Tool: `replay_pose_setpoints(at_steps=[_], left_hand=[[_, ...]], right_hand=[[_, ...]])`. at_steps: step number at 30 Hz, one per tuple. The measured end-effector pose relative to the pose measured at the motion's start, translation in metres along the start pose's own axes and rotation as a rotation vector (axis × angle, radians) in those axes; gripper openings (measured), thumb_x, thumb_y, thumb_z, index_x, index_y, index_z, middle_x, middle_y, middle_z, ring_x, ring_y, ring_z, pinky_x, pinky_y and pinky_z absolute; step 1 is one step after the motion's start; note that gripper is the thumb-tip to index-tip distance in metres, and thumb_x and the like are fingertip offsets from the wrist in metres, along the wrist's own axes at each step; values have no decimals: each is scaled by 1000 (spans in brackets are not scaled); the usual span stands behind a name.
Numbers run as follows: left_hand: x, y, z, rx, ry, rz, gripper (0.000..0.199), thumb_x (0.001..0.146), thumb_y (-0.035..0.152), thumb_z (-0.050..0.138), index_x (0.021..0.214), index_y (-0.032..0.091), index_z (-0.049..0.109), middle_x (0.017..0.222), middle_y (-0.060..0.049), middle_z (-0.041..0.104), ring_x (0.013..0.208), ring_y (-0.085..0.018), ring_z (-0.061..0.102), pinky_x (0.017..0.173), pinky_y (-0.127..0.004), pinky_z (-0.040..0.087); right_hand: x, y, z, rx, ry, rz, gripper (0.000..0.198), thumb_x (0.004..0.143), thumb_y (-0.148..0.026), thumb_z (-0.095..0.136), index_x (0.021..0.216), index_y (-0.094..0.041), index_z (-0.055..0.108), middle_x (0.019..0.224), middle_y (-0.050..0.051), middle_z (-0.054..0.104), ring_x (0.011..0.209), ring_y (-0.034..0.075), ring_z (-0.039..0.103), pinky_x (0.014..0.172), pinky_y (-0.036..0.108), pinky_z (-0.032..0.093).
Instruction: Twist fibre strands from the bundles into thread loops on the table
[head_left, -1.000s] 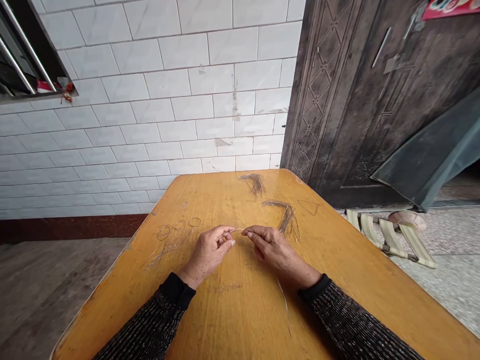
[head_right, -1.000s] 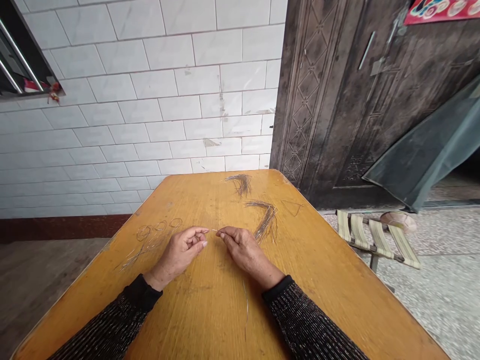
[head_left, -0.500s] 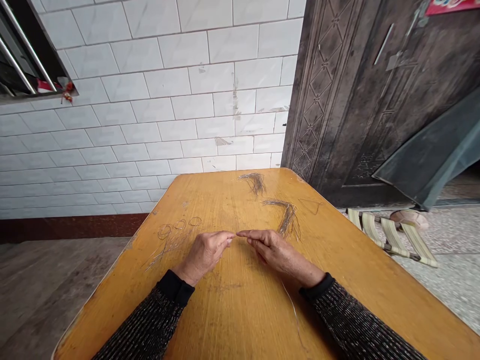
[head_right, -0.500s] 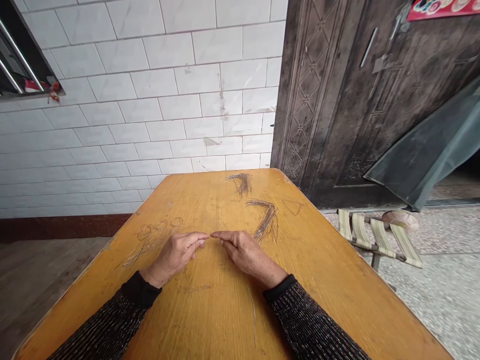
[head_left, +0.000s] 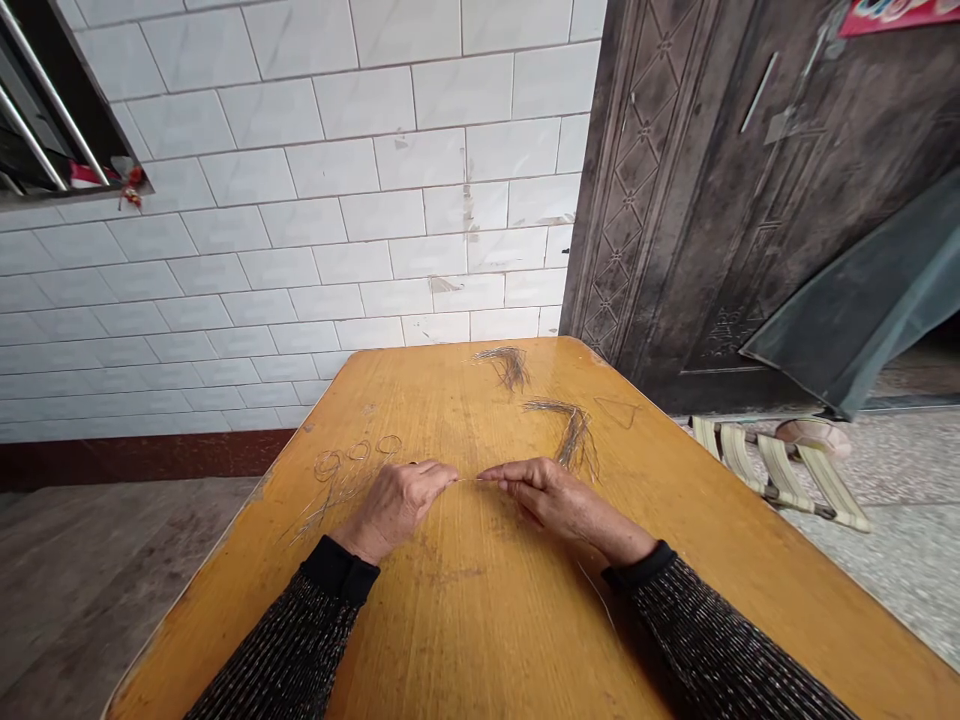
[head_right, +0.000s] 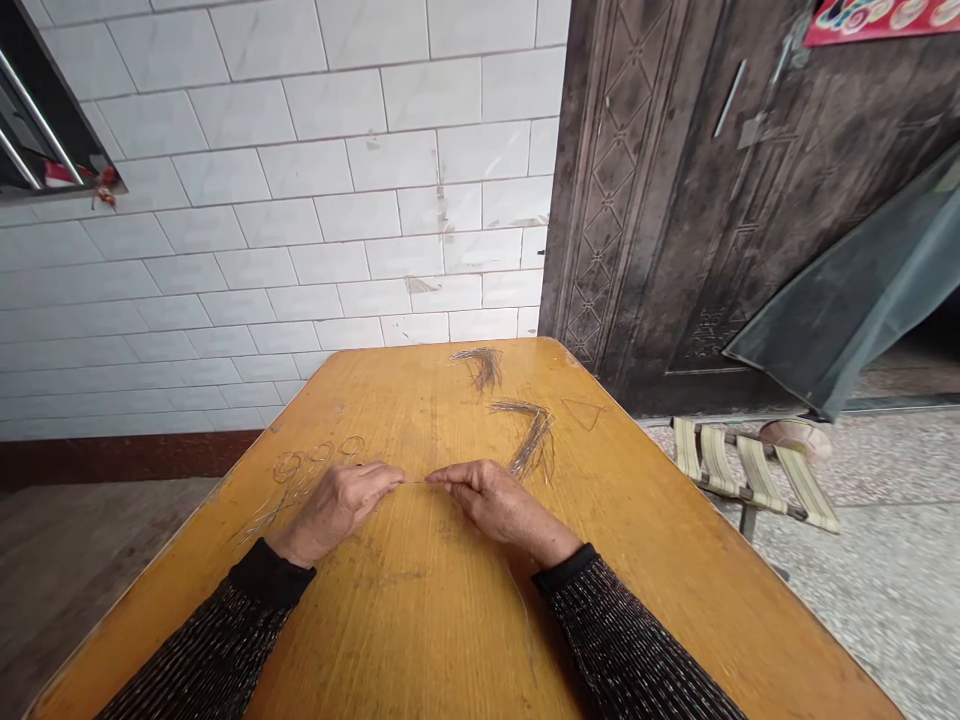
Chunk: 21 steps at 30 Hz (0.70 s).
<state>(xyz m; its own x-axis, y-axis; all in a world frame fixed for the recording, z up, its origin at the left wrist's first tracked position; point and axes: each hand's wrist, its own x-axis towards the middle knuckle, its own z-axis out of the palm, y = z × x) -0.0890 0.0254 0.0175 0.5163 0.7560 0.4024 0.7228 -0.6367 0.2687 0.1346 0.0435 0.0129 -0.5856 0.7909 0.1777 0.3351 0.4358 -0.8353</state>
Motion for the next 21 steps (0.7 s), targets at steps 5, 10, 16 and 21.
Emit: replay_pose_setpoints(at_steps=[5, 10, 16, 21], left_hand=[[2, 3, -4, 49, 28, 18, 27, 86, 23, 37, 96, 22, 62, 83, -7, 64, 75, -18, 56, 67, -28, 38], [5, 10, 4, 86, 39, 85, 23, 85, 20, 40, 90, 22, 63, 77, -6, 63, 72, -18, 54, 80, -34, 32], [4, 10, 7, 166, 85, 56, 23, 84, 16, 38, 88, 21, 61, 75, -5, 63, 68, -17, 54, 85, -38, 29], [6, 19, 11, 313, 112, 37, 22, 85, 15, 37, 89, 19, 58, 75, -5, 63, 68, -17, 54, 83, -37, 30]], right_hand=[[0, 0, 2, 54, -19, 34, 32, 82, -27, 43, 105, -19, 63, 40, -6, 38, 35, 6, 31, 39, 19, 27], [3, 4, 9, 89, -38, 63, 35, 84, -27, 38, 108, -14, 60, 36, -8, 37, 32, 6, 31, 39, 19, 27], [4, 3, 12, 61, -9, 72, 30, 83, -28, 41, 104, -12, 55, 40, -7, 41, 34, 6, 31, 39, 19, 26], [6, 3, 18, -2, 42, -5, 25, 84, -28, 39, 68, -15, 52, 43, -5, 45, 38, 6, 35, 43, 18, 29]])
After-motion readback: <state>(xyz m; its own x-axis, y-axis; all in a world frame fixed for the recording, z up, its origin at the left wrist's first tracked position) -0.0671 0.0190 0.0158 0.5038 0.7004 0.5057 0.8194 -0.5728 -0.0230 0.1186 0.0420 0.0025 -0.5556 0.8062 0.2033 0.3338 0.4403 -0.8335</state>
